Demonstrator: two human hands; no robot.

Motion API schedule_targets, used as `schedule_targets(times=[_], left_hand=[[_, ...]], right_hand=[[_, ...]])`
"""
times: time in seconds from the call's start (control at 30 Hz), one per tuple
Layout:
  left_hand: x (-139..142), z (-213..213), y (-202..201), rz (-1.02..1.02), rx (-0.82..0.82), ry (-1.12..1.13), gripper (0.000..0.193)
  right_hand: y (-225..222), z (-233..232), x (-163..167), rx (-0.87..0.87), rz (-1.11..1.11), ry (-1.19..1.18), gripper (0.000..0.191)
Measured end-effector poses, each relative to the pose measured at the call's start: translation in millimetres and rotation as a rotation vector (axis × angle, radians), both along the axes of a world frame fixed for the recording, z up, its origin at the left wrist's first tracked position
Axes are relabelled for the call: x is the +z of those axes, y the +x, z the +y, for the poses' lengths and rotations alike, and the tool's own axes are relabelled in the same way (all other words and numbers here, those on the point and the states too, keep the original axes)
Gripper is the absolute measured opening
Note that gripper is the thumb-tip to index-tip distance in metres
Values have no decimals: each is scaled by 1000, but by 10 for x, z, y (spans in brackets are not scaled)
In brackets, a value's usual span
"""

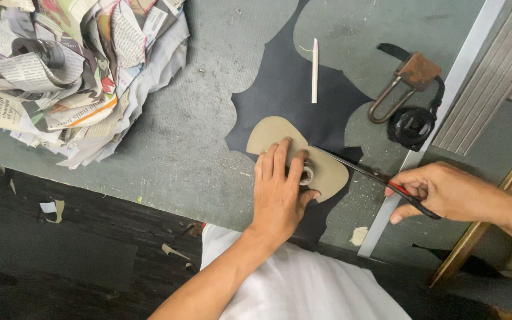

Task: The person uses shears to cut a beige shoe-shaped material on a gray workbench, then sets the shears aside and begins folding and stacking newspaper strips. The person handles the newspaper strips one at a time, folding them and placing them into a growing pile.

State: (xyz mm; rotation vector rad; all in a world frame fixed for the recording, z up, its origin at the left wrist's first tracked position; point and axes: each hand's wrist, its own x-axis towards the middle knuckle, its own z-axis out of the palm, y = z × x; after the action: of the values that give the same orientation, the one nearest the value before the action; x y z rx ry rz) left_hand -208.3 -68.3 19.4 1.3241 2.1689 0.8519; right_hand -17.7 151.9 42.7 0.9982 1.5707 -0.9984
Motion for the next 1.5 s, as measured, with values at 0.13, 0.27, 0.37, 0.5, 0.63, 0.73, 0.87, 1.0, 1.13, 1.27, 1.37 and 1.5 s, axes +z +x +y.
schedule_targets(times=[0.13,0.27,0.37,0.5,0.63,0.73,0.87,1.0,1.13,1.27,1.37,1.5], left_hand=[[150,54,283,6,0,7,82],[282,-4,398,4,0,12,83],[362,-52,437,4,-5,13,82],[506,-49,647,25,-7,-6,82],[699,11,1024,25,-6,-3,83],[826,35,1184,21,-5,-11,83],[1012,-178,1204,22,-5,-5,83],[1135,-419,1224,28,-4,-1,83],[1255,-334,1716,24,-8,-4,83],[1436,-312,2018,30,-15,0,84],[1470,-125,2118,26,-18,11,85],[1513,47,2086,53,-26,37,76]], right_hand=[[291,119,115,40,47,-28,57],[394,70,244,57,-27,6,54],[383,80,358,-5,-4,-68,56],[461,241,491,112,-110,-64,54],[749,408,656,154,-15,-103,58],[872,479,783,158,-3,-139,58],[888,270,965,136,5,-166,58],[935,4,1053,177,-11,-171,58],[1439,79,1233,127,-4,-167,57],[1976,-78,1221,5,34,-228,59],[2389,128,1295,-64,-56,-289,59],[2769,-74,1226,-334,-62,-485,60]])
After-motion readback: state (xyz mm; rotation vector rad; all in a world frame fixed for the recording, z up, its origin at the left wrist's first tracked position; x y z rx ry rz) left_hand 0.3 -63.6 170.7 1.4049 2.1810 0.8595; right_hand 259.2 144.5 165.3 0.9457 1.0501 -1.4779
